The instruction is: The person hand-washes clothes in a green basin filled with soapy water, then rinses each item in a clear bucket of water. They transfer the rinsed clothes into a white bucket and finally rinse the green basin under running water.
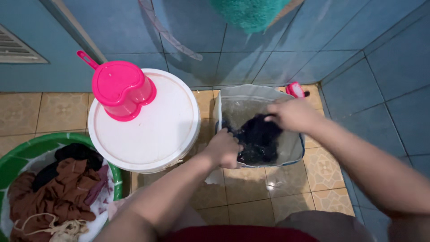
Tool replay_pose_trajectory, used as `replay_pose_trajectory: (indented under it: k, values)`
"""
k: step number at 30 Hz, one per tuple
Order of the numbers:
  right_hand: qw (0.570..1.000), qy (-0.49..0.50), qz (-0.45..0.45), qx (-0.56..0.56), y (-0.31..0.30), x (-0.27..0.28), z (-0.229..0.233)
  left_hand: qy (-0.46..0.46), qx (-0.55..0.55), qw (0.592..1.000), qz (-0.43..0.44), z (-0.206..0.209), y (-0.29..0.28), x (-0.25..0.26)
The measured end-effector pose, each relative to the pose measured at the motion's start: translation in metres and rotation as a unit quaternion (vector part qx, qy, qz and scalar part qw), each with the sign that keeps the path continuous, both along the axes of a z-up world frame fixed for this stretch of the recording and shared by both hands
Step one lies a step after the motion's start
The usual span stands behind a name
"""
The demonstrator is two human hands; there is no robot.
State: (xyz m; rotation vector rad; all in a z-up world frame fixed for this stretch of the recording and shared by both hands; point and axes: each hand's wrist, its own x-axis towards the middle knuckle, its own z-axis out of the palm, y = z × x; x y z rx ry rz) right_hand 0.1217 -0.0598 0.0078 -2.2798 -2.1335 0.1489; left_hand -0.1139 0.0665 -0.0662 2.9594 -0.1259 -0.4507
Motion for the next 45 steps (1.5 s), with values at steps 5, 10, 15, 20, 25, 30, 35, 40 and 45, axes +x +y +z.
replay_pose_trajectory:
  k: [5, 10, 15, 20, 25, 30, 35, 40, 45]
  values:
    - [0.979, 0.145, -0.07, -0.124, 0.049, 0.023, -0.209, 0.018, 0.0, 1.0, 0.01, -0.005, 0.0, 0.006]
    - [0.966, 0.025, -0.04, -0.255, 0.071, 0.012, -0.344, 0.009, -0.011, 1.0, 0.016, -0.003, 0.001, 0.005]
    - [0.97, 0.004, -0.036, -0.239, 0.073, 0.01, -0.31, 0.02, -0.014, 0.999, 0.026, -0.001, -0.001, 0.001]
    - [0.855, 0.488, -0.172, -0.018, 0.019, 0.017, -0.09, 0.029, 0.012, 1.0, 0.004, 0.013, 0.0, -0.003]
    - [0.729, 0.599, -0.233, 0.235, -0.023, -0.022, 0.106, 0.063, -0.009, 0.998, 0.019, 0.016, -0.004, 0.001]
    - [0.627, 0.648, -0.129, 0.413, -0.035, -0.034, 0.215, -0.014, -0.228, 0.949, 0.215, -0.026, -0.035, 0.056]
    - [0.626, 0.601, -0.044, 0.495, -0.077, -0.008, 0.213, -0.109, -0.339, 0.898, 0.259, -0.047, -0.052, 0.067]
    - [0.662, 0.578, -0.052, 0.475, -0.094, 0.023, 0.156, -0.282, -0.632, 0.68, 0.241, 0.027, -0.004, 0.035]
    - [0.656, 0.636, -0.196, 0.357, -0.069, 0.027, 0.038, -0.235, -0.681, 0.664, 0.201, 0.005, 0.016, 0.045]
